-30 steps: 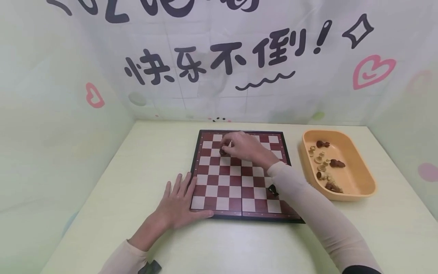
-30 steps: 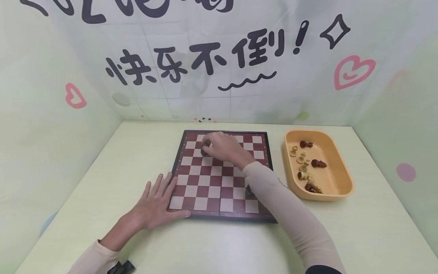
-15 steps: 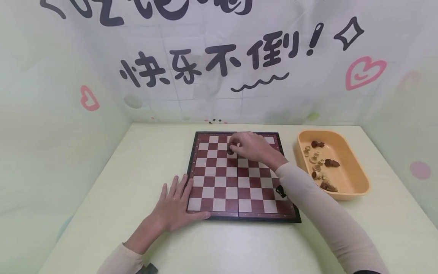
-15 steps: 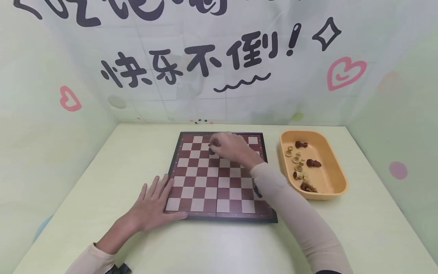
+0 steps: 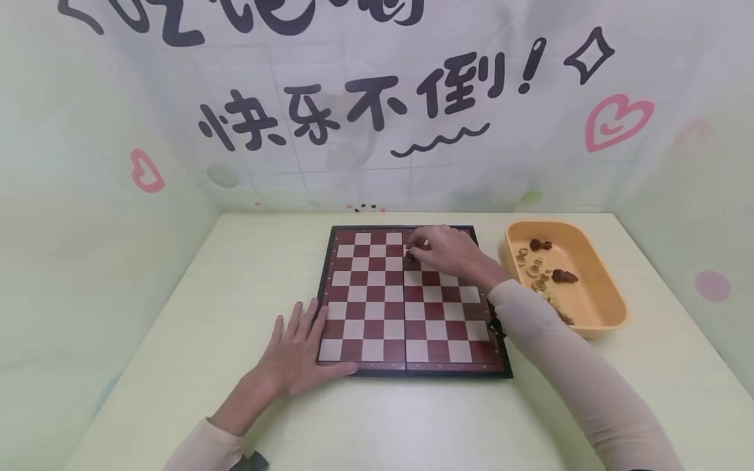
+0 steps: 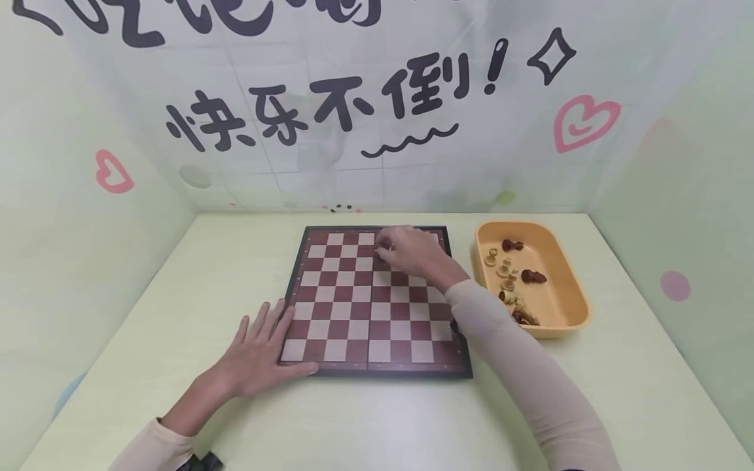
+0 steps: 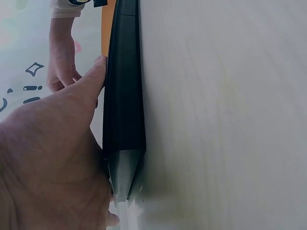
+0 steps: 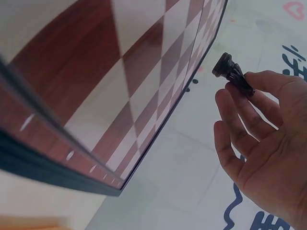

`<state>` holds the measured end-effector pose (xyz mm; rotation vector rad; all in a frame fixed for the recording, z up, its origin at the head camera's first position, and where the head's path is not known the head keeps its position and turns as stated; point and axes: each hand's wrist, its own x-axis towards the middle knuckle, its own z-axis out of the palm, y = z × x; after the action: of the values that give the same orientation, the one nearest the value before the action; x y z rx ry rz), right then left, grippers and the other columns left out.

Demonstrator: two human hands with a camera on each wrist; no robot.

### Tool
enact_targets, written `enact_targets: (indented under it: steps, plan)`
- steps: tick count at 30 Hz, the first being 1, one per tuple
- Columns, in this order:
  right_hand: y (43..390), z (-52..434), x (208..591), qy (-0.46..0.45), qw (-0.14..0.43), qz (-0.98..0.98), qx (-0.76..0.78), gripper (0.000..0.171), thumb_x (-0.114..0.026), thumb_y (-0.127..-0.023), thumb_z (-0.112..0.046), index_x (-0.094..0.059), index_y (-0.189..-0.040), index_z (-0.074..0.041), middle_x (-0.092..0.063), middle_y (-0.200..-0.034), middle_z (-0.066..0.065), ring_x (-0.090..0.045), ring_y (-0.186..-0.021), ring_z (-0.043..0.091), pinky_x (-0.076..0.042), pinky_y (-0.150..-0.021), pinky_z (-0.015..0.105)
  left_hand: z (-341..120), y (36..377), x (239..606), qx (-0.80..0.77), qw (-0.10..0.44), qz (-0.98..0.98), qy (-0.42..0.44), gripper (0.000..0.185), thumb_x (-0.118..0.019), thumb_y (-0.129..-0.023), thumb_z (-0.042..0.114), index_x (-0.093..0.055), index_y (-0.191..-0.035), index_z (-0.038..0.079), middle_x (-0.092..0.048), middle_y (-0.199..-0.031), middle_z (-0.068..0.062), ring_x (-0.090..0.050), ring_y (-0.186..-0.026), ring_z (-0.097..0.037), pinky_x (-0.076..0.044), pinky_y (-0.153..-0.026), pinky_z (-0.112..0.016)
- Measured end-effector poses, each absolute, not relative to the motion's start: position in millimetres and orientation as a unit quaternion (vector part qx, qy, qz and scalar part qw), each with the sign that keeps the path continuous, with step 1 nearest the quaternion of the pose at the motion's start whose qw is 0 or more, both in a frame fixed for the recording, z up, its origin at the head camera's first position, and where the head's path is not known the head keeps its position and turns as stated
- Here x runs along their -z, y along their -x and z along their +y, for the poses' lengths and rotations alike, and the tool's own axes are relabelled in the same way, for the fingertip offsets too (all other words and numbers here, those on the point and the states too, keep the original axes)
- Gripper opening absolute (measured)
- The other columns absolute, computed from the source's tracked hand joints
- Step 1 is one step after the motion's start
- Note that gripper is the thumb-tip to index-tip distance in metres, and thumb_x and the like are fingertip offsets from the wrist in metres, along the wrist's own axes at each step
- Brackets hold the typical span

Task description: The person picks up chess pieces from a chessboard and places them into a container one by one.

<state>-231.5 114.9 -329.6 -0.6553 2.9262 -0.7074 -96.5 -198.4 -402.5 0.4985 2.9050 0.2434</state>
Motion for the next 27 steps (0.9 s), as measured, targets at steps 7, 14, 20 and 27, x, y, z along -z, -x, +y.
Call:
enact_targets:
  steps: [7, 14, 20, 27]
  plan:
    - [231, 131, 333, 0.216, 0.022, 0.95, 0.224, 0.022, -0.062, -0.102, -0.025, -0.074, -0.116, -0.013, -0.072, -0.103, 0.0, -0.065, -0.081, 0.015, -0.054, -0.072, 0.037, -198, 98, 405, -0.082, 0.085, 0.978, -0.169, 0.128, -0.038, -0.077, 0.096, -0.016, -0.163, 0.003, -0.009, -0.168, -0.019, -0.002, -0.152, -0.043, -0.001, -0.117, -0.066]
    - [231, 143, 334, 0.22, 0.017, 0.952, 0.21, 0.019, -0.062, -0.102, -0.023, -0.075, -0.112, -0.013, -0.072, -0.104, 0.001, -0.064, -0.082, 0.016, -0.054, -0.069, 0.037, -197, 96, 400, -0.079, 0.087, 0.978, -0.17, 0.128, -0.039, -0.078, 0.095, -0.016, -0.162, 0.001, -0.008, -0.168, -0.02, -0.002, -0.152, -0.044, -0.002, -0.117, -0.067]
    - [229, 150, 329, 0.214, 0.016, 0.955, 0.205, 0.02, -0.062, -0.102, -0.024, -0.074, -0.114, -0.012, -0.073, -0.103, 0.002, -0.065, -0.087, 0.019, -0.053, -0.072, 0.041, -196, 97, 393, -0.095, 0.09, 0.977, -0.17, 0.126, -0.047, -0.08, 0.09, -0.018, -0.161, -0.001, -0.01, -0.167, -0.023, -0.003, -0.151, -0.046, -0.002, -0.116, -0.067]
    - [224, 159, 325, 0.207, 0.01, 0.958, 0.197, 0.023, -0.062, -0.102, -0.024, -0.074, -0.116, -0.01, -0.072, -0.101, 0.003, -0.065, -0.082, 0.019, -0.053, -0.067, 0.038, -196, 98, 403, -0.091, 0.086, 0.977, -0.173, 0.128, -0.042, -0.078, 0.094, -0.017, -0.162, 0.0, -0.008, -0.168, -0.021, -0.003, -0.152, -0.045, -0.002, -0.116, -0.067]
